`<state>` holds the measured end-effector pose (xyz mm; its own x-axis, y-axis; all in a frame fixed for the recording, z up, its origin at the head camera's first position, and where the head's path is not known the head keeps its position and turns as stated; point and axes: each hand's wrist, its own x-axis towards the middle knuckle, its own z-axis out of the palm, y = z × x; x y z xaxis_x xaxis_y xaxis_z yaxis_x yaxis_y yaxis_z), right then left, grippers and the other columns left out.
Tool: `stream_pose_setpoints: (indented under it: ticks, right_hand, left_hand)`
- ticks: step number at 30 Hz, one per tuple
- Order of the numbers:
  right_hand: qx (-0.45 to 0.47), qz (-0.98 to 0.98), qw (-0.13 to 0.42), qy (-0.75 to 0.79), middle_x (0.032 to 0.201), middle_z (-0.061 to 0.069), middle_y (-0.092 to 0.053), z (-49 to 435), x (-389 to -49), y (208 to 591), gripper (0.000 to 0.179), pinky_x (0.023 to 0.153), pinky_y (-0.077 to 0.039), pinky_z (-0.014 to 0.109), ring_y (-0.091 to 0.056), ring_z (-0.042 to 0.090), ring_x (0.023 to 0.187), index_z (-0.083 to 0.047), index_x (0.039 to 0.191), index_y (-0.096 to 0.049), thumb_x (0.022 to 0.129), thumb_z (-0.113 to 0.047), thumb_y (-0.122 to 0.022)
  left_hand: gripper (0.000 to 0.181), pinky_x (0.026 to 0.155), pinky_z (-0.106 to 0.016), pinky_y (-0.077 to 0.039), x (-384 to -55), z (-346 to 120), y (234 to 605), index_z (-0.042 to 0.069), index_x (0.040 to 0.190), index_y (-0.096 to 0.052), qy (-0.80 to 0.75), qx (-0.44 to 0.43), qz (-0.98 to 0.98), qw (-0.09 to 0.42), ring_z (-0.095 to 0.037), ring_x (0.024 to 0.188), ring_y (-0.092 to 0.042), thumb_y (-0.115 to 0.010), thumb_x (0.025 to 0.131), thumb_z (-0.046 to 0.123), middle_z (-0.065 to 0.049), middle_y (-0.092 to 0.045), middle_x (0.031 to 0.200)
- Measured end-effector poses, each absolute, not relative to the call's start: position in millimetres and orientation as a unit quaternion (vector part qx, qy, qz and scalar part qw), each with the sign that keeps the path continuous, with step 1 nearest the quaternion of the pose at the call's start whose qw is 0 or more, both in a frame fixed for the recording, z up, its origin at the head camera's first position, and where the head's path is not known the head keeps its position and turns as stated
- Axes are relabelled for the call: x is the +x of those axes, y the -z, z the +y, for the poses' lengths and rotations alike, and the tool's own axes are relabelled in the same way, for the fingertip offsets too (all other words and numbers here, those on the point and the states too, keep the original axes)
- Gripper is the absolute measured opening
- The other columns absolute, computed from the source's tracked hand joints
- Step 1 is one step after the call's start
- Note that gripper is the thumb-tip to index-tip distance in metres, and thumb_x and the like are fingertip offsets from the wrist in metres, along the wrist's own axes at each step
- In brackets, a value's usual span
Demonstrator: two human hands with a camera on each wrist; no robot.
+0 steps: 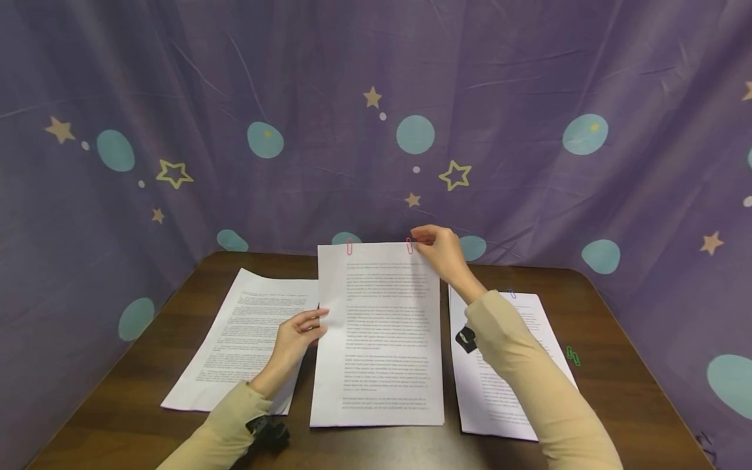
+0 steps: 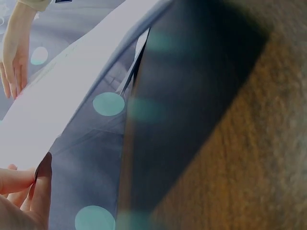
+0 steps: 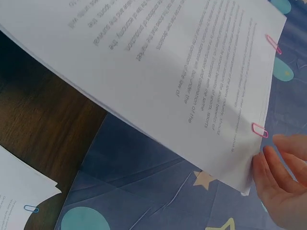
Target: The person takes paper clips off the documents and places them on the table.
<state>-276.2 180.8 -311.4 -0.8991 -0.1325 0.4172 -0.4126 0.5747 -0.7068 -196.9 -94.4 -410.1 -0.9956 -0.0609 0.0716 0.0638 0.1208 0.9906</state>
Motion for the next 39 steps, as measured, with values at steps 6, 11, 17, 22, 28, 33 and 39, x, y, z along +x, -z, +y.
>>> stream_pose_setpoints:
  ticks: [6,11,17,22,28,33,39]
  right_hand:
    - [0.144,-0.881,0.144,-0.426,0.101,0.018,-0.063,180.4,-280.8,311.7,0.023,0.077,-0.047,0.039,-0.059,0.030,0.091,0.004,0.105,-0.063,0.082,-0.002,-0.059]
    - [0.141,-0.881,0.139,-0.430,0.099,0.018,-0.064,179.2,-282.9,312.8,0.021,0.071,-0.047,0.035,-0.060,0.028,0.086,0.004,0.101,-0.064,0.083,-0.003,-0.058]
    - [0.143,-0.879,0.149,-0.430,0.094,0.017,-0.065,178.2,-282.7,314.3,0.017,0.063,-0.046,0.028,-0.060,0.025,0.079,0.003,0.095,-0.067,0.082,-0.005,-0.060]
    - [0.140,-0.878,0.148,-0.434,0.093,0.018,-0.065,179.1,-282.5,317.2,0.016,0.062,-0.045,0.026,-0.059,0.024,0.078,0.003,0.093,-0.068,0.083,-0.004,-0.059]
    - [0.140,-0.872,0.152,-0.443,0.094,0.018,-0.065,180.3,-281.5,320.7,0.016,0.068,-0.047,0.032,-0.060,0.025,0.082,0.003,0.094,-0.067,0.083,-0.004,-0.058]
    - [0.122,-0.863,0.159,-0.463,0.094,0.018,-0.065,181.2,-279.6,321.9,0.016,0.067,-0.047,0.025,-0.060,0.025,0.083,0.003,0.095,-0.067,0.084,-0.004,-0.058]
    - [0.094,-0.849,0.172,-0.491,0.094,0.018,-0.065,184.2,-277.8,320.1,0.017,0.061,-0.044,0.015,-0.060,0.020,0.080,0.003,0.097,-0.066,0.084,-0.005,-0.058]
  left_hand:
    - [0.030,0.057,-0.021,-0.047,-205.3,-98.2,425.6,0.000,0.106,-0.063,0.667,0.001,-0.744,0.041,-0.011,0.067,-0.056,-0.061,0.076,-0.007,-0.017,-0.065,0.093]
    - [0.030,0.057,-0.022,-0.047,-200.4,-95.6,418.8,-0.003,0.105,-0.062,0.666,-0.003,-0.744,0.044,-0.013,0.068,-0.056,-0.060,0.076,-0.009,-0.020,-0.065,0.093]
    - [0.029,0.058,-0.024,-0.047,-190.3,-92.3,405.9,-0.006,0.105,-0.061,0.659,-0.006,-0.750,0.050,-0.013,0.068,-0.055,-0.058,0.076,-0.010,-0.022,-0.064,0.093]
    - [0.029,0.060,-0.026,-0.048,-189.7,-92.9,407.2,-0.006,0.105,-0.061,0.657,-0.009,-0.752,0.050,-0.012,0.068,-0.055,-0.058,0.076,-0.010,-0.022,-0.064,0.093]
    - [0.029,0.060,-0.029,-0.049,-191.0,-92.4,410.1,-0.005,0.104,-0.062,0.658,-0.010,-0.751,0.049,-0.010,0.066,-0.054,-0.058,0.075,-0.011,-0.021,-0.064,0.091]
    - [0.029,0.059,-0.027,-0.048,-190.5,-92.1,409.1,-0.005,0.103,-0.062,0.660,-0.014,-0.750,0.044,-0.009,0.064,-0.053,-0.058,0.075,-0.011,-0.020,-0.065,0.091]
    - [0.029,0.059,-0.027,-0.048,-191.4,-92.4,410.1,-0.005,0.104,-0.062,0.658,-0.013,-0.751,0.044,-0.010,0.065,-0.053,-0.058,0.075,-0.011,-0.021,-0.065,0.091]
